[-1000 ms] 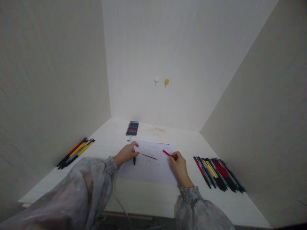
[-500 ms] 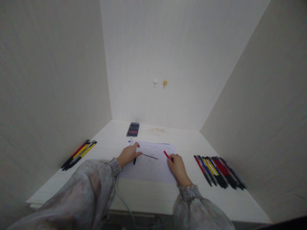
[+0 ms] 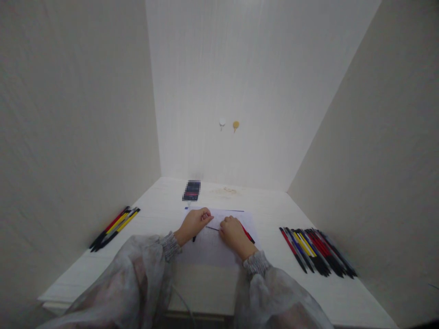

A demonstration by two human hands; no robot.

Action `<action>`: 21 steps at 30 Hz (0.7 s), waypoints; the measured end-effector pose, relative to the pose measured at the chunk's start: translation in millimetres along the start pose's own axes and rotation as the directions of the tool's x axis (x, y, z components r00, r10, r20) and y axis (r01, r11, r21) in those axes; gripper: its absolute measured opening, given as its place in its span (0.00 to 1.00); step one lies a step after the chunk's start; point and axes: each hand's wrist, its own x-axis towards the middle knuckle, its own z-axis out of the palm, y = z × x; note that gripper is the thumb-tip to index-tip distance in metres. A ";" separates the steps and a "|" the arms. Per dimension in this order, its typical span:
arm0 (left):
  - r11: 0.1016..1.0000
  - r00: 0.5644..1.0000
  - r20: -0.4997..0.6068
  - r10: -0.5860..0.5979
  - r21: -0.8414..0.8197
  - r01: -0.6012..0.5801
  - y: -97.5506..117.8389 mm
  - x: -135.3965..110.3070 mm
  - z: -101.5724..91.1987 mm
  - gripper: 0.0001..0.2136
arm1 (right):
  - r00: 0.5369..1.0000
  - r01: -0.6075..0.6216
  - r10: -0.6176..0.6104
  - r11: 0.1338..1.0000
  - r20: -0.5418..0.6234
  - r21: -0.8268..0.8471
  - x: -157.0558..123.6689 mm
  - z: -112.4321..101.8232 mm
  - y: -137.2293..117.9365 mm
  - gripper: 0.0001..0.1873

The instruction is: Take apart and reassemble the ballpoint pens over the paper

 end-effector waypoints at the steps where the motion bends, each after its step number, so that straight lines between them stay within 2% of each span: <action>1: 1.000 1.000 -0.004 -0.006 -0.014 0.006 -2.4 -0.2 0.2 0.09 | 1.000 0.013 -0.012 1.000 0.015 -0.014 2.7 1.8 -2.8 0.10; 10: 0.972 0.985 0.009 -0.170 -0.160 0.169 -35.4 -4.7 7.9 0.10 | 1.000 -0.014 0.014 1.000 0.019 -0.003 5.2 10.1 -6.8 0.09; 13: 0.940 0.975 0.062 -0.211 -0.261 0.220 -35.4 -4.7 11.9 0.12 | 0.994 -0.094 0.102 0.981 -0.035 0.171 1.3 8.7 -1.4 0.07; 15: 0.901 0.962 0.120 -0.245 -0.339 0.272 -32.0 -4.5 13.8 0.14 | 0.983 -0.128 0.170 0.911 -0.073 0.393 -0.9 6.3 2.6 0.05; 17: 0.849 0.948 0.189 -0.255 -0.425 0.313 -26.2 -5.0 14.5 0.16 | 0.973 -0.120 0.214 0.795 -0.089 0.595 -2.4 3.4 5.2 0.05; 21: 0.743 0.941 0.283 -0.186 -0.587 0.323 -12.8 -8.7 13.1 0.16 | 0.971 -0.111 0.238 0.555 -0.029 0.825 -3.1 2.2 3.0 0.05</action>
